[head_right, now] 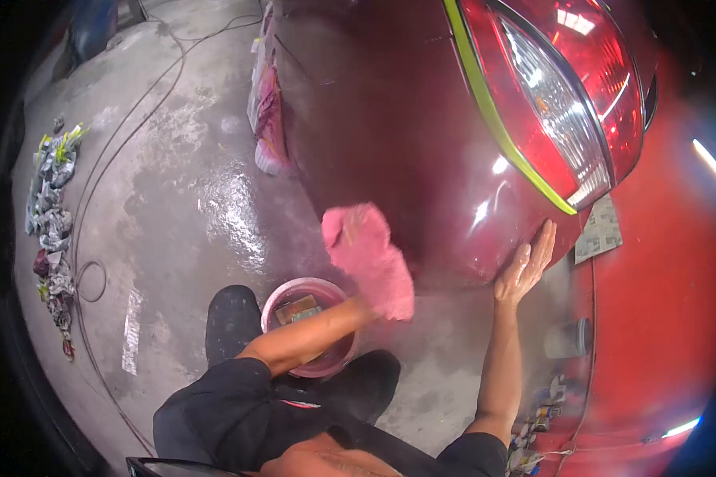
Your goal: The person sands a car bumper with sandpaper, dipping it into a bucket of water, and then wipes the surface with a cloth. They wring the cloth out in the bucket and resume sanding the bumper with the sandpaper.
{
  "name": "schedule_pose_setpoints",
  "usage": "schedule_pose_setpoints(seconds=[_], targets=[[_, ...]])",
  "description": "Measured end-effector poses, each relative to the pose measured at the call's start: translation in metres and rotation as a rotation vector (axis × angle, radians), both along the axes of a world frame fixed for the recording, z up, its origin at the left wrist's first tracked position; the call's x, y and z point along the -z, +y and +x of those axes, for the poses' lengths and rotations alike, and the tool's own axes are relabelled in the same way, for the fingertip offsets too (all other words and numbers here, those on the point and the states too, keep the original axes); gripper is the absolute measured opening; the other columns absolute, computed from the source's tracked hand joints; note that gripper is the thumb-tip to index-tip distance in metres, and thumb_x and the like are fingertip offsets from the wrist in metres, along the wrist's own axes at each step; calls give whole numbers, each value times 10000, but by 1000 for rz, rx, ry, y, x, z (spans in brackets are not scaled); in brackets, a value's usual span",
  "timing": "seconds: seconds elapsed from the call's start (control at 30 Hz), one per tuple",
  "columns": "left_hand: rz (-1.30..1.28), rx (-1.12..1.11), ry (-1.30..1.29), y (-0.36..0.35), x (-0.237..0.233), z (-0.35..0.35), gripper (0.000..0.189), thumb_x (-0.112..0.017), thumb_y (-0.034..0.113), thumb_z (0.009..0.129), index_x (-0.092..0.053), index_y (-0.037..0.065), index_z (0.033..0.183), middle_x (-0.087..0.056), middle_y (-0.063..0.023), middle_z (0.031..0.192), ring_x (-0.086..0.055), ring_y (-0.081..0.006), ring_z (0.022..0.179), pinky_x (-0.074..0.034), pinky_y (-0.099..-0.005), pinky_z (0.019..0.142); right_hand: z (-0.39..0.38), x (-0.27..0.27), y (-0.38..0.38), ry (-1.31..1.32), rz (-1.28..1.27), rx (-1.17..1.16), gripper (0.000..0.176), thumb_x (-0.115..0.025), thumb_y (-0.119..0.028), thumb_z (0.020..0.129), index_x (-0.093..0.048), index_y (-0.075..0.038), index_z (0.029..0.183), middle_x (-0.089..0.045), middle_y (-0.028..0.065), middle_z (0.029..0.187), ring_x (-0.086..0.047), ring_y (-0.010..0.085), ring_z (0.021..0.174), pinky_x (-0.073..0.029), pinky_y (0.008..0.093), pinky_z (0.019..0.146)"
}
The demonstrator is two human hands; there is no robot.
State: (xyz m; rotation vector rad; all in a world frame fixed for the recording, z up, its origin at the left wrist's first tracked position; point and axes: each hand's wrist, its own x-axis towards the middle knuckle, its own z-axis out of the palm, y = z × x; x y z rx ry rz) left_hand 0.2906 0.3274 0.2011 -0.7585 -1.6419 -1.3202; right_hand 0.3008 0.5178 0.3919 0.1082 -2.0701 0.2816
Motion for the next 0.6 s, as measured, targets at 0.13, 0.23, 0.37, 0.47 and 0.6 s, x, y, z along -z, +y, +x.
schedule_pose_setpoints(seconds=[0.13,0.23,0.37,0.47,0.6], targets=[[242,-20,140,-48,-147,-91,602,-718,344,702,-624,86,1238,-580,-168,1280,-488,-384,1232,-327,-566,1046,-2,1,5,-6,-17,-5,573,-388,-322,995,-402,30,1447,-368,240,1507,-329,388,1406,-231,460,1162],[559,-294,69,-52,-206,-155,285,-675,269,824,-622,41,986,-610,-120,904,-590,-332,830,-478,-469,778,-4,4,6,-8,-107,-57,592,-381,-349,1009,-391,52,1443,-383,234,1500,-336,365,1405,-240,450,1157],[291,-198,-21,-50,-106,-108,307,-668,272,829,-601,38,1016,-591,-123,942,-565,-331,869,-454,-471,803,-5,1,3,-22,-98,-112,625,-380,-364,1016,-352,87,1448,-358,253,1506,-318,361,1416,-246,447,1161],[129,-68,-193,-21,30,-46,325,-663,275,832,-585,37,1039,-576,-125,970,-546,-331,897,-437,-473,822,-5,2,-2,-9,-172,-177,631,-368,-380,1023,-346,82,1453,-354,234,1515,-311,343,1424,-246,454,1164],[221,-100,-447,-22,88,-84,349,-657,278,836,-564,34,1069,-557,-127,1008,-521,-330,935,-414,-476,847,-5,4,0,-7,-182,-156,642,-365,-414,1027,-352,57,1462,-355,211,1522,-315,323,1425,-253,453,1162]])
